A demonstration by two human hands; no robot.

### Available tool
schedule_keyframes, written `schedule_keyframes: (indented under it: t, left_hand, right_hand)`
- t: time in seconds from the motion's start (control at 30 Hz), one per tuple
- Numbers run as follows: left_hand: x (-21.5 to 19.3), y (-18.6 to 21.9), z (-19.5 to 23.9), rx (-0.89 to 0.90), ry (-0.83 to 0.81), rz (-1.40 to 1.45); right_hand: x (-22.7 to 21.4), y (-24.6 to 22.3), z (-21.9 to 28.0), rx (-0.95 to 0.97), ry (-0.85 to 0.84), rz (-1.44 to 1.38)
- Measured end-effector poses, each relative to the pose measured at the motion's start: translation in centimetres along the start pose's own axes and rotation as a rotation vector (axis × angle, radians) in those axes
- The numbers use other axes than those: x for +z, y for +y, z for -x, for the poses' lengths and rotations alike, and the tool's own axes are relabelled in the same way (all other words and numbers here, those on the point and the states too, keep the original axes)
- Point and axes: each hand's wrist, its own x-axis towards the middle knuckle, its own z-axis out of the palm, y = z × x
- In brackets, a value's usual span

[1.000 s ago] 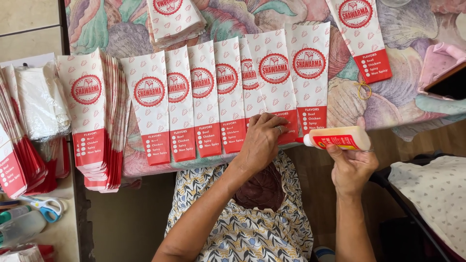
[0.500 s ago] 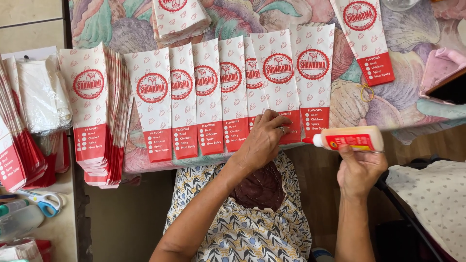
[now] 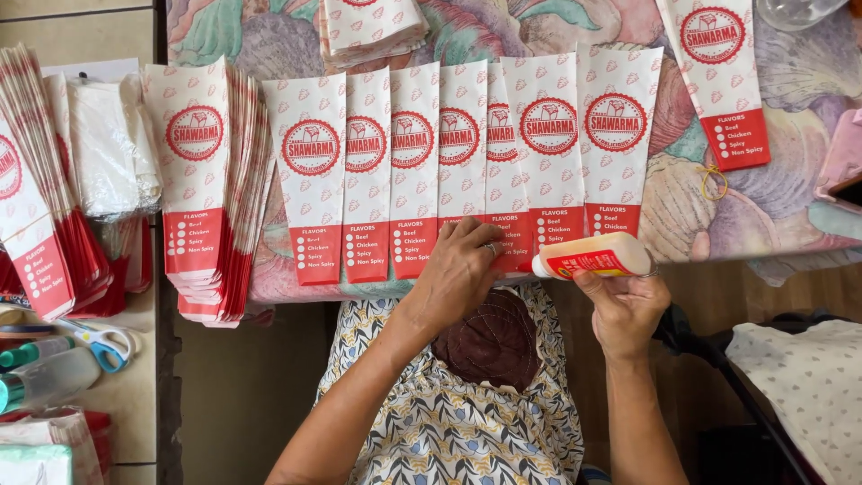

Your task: Arranging paper bags in an overlapping row on a table and applying glue to their edges for assembly.

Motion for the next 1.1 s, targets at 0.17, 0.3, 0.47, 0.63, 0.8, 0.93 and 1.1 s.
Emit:
schedule_keyframes:
  t: [0.17, 0.3, 0.47, 0.63, 0.8, 0.93, 1.1]
  left_hand:
    - [0.3, -0.2, 0.3, -0.011, -0.04, -0.003]
    - [0.0, 0.1, 0.2, -0.023, -0.041, 0.016]
    - [-0.1, 0.2, 0.4, -0.011, 0.012, 0.06]
    - [1.7, -0.3, 0.5, -0.025, 0.086, 0.081]
    - [2.2, -0.3, 0.4, -0.026, 0.146, 0.065]
    - [2.2, -0.2, 0.5, -0.034, 0.155, 0.083]
    - [2.3, -0.4, 0.6, -0.02, 0.159, 0.075]
  right_hand:
    - [2.5, -1.2, 1.1, 0.042, -0.071, 0.028]
    - [3.0, -0.3, 2.0, 0.045, -0.105, 0.06]
    - [0.4, -1.0, 0.8, 0.012, -0.053, 0.06]
    - [-2.7, 1.2, 0.6, -0.034, 0.026, 0.042]
    - [1.2, -0.8, 1.0, -0.046, 0.032, 0.049]
    - [3.4, -0.5, 1.7, 0.014, 0.032, -0.008]
    - [1.2, 0.9, 2.0, 0.016, 0.023, 0.015]
